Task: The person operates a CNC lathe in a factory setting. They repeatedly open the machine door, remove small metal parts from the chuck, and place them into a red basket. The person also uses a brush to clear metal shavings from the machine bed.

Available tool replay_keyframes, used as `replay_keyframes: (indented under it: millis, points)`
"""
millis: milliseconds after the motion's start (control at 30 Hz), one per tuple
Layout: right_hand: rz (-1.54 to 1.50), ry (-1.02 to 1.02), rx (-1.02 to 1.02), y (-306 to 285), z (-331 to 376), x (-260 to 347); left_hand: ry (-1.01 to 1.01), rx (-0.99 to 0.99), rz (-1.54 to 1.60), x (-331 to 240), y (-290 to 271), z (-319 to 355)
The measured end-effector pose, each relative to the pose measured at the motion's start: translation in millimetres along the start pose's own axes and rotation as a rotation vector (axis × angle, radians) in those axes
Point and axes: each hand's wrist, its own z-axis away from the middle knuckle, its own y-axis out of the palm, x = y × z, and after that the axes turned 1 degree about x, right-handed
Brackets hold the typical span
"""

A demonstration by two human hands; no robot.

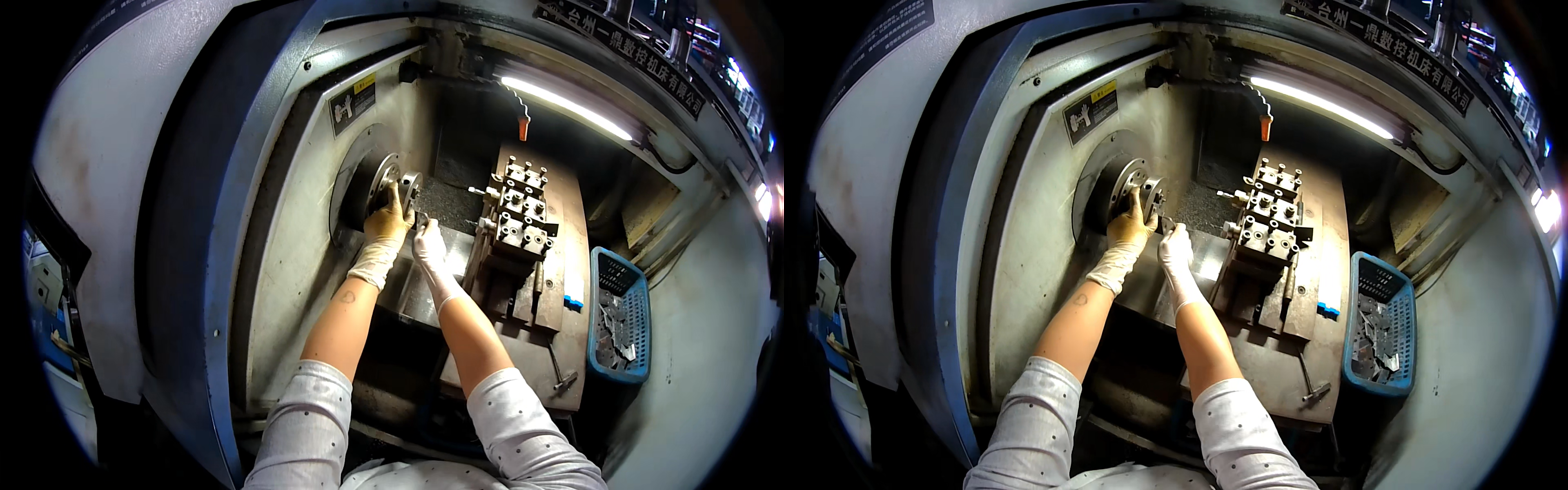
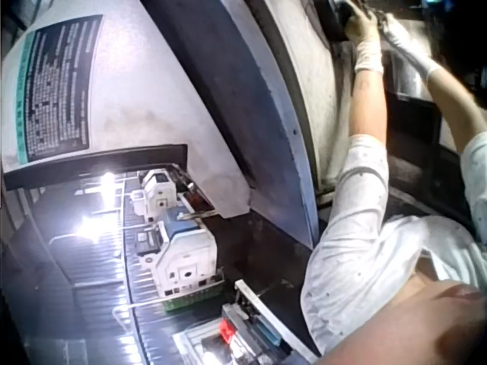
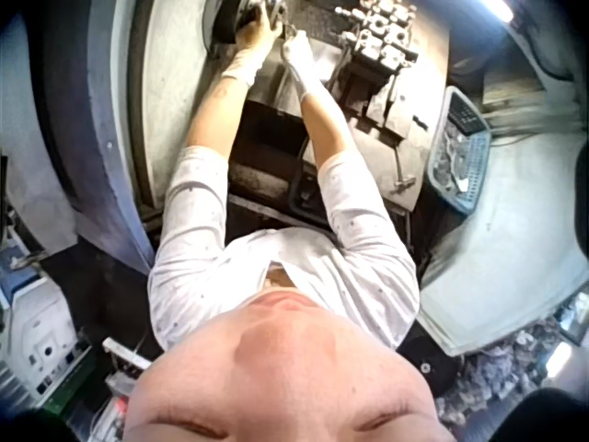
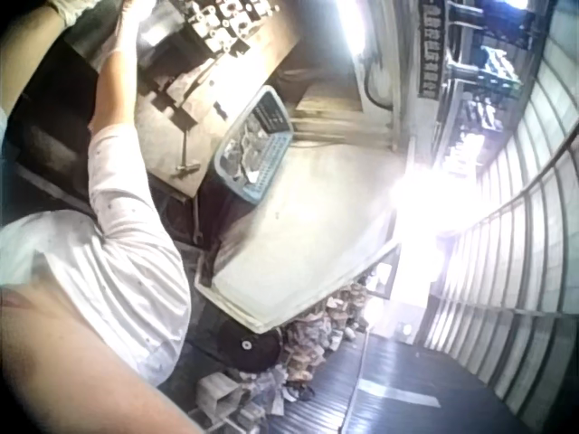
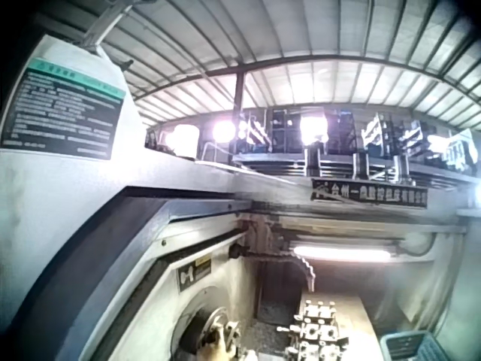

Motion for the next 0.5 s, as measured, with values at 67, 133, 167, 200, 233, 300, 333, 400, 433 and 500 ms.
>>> replay_keyframes:
  millis: [67, 133, 167, 200, 233, 300, 333, 400, 433, 500]
  points:
    - [0.020, -0.066, 0.016, -1, 9, -2, 0.001, -0.001, 0.041, 2, 1, -4]
    - [-0.027, -0.066, -0.005, 0, 37, 3, -0.006, 0.050, 0.052, 5, -3, -5]
    - [-0.084, -0.062, -0.002, 0, 45, 3, -0.004, 0.072, 0.047, 4, -7, -7]
    - [-0.141, -0.059, 0.001, 0, 51, 3, -0.014, 0.107, 0.049, 2, -9, -7]
    - [-0.202, 0.007, 0.005, 0, 56, 4, -0.017, 0.118, 0.031, -1, -11, -7]
    - [-0.415, 0.120, -0.021, 9, 61, 2, -0.004, 0.122, -0.008, -9, -18, -13]
    - [-0.542, 0.224, 0.035, 15, 57, -2, 0.007, 0.119, -0.019, -14, -20, -17]
    - [-0.658, 0.242, 0.048, 15, 57, 3, 0.056, 0.138, -0.025, -18, -30, -22]
    - [-0.683, 0.252, 0.058, 13, 59, 6, 0.037, 0.193, -0.041, -20, -36, -23]
    - [-0.602, 0.170, 0.031, 3, 65, 20, 0.049, 0.199, -0.146, -21, -46, -32]
